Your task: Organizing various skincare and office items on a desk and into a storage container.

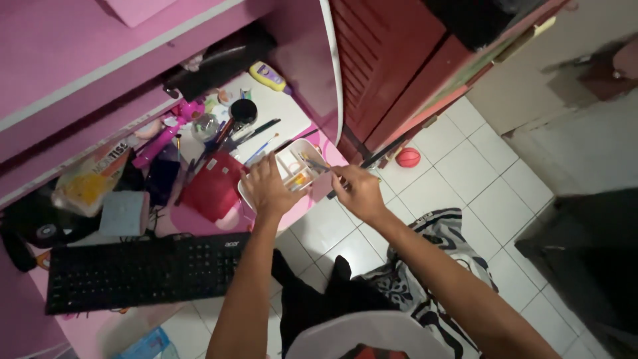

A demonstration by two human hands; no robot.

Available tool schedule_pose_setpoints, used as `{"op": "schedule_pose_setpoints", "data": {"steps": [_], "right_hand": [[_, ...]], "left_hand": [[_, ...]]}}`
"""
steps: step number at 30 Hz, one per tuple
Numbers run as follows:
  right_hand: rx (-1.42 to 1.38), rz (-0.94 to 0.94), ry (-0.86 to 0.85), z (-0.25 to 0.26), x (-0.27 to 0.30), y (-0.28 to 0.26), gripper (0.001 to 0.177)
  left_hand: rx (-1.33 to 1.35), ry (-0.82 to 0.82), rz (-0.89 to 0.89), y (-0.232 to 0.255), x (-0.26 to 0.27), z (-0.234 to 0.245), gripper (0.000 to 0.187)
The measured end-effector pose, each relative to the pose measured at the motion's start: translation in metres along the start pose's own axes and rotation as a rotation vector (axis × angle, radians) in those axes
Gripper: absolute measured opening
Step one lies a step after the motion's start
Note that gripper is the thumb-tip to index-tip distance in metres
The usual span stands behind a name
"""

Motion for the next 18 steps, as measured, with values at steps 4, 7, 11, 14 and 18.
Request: {"op": "schedule_pose_setpoints", "data": {"steps": [4, 7, 11, 14, 18], "right_hand": [[0.069, -0.067, -0.047, -0.018, -0.003, 0.009, 0.017], [0.066, -0.035, -0.087, -0.037, -0.009, 0.021, 0.019], [0.178, -0.065, -0.251, -0.080, -0.012, 0.054, 0.020], [0.260, -0.057, -0.341, -0.094, -0.018, 0.053, 0.023], [0.193, -0.133, -0.403, -0.096, -0.016, 0.055, 0.023]], "left_hand": [[0.042, 0.060, -0.059, 0.000, 0.004, 0.020, 0.133], [0.030, 0.075, -0.054, -0.002, 0.002, 0.019, 0.132], [0.061, 0.106, -0.091, -0.007, -0.001, 0.020, 0.138], [0.065, 0.010, -0.094, -0.014, -0.003, 0.015, 0.143], [0.201, 0.047, -0.206, -0.023, -0.006, 0.011, 0.130]]}}
Point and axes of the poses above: each hand's wrist, its own x-axis away from the middle knuckle, its own z-axis out of the back of the hand, y = z × x, the point moved 10 cm from there along -x, towards the middle knuckle, and after that the axes turned 4 degrees about -x, right-handed, at the moved point
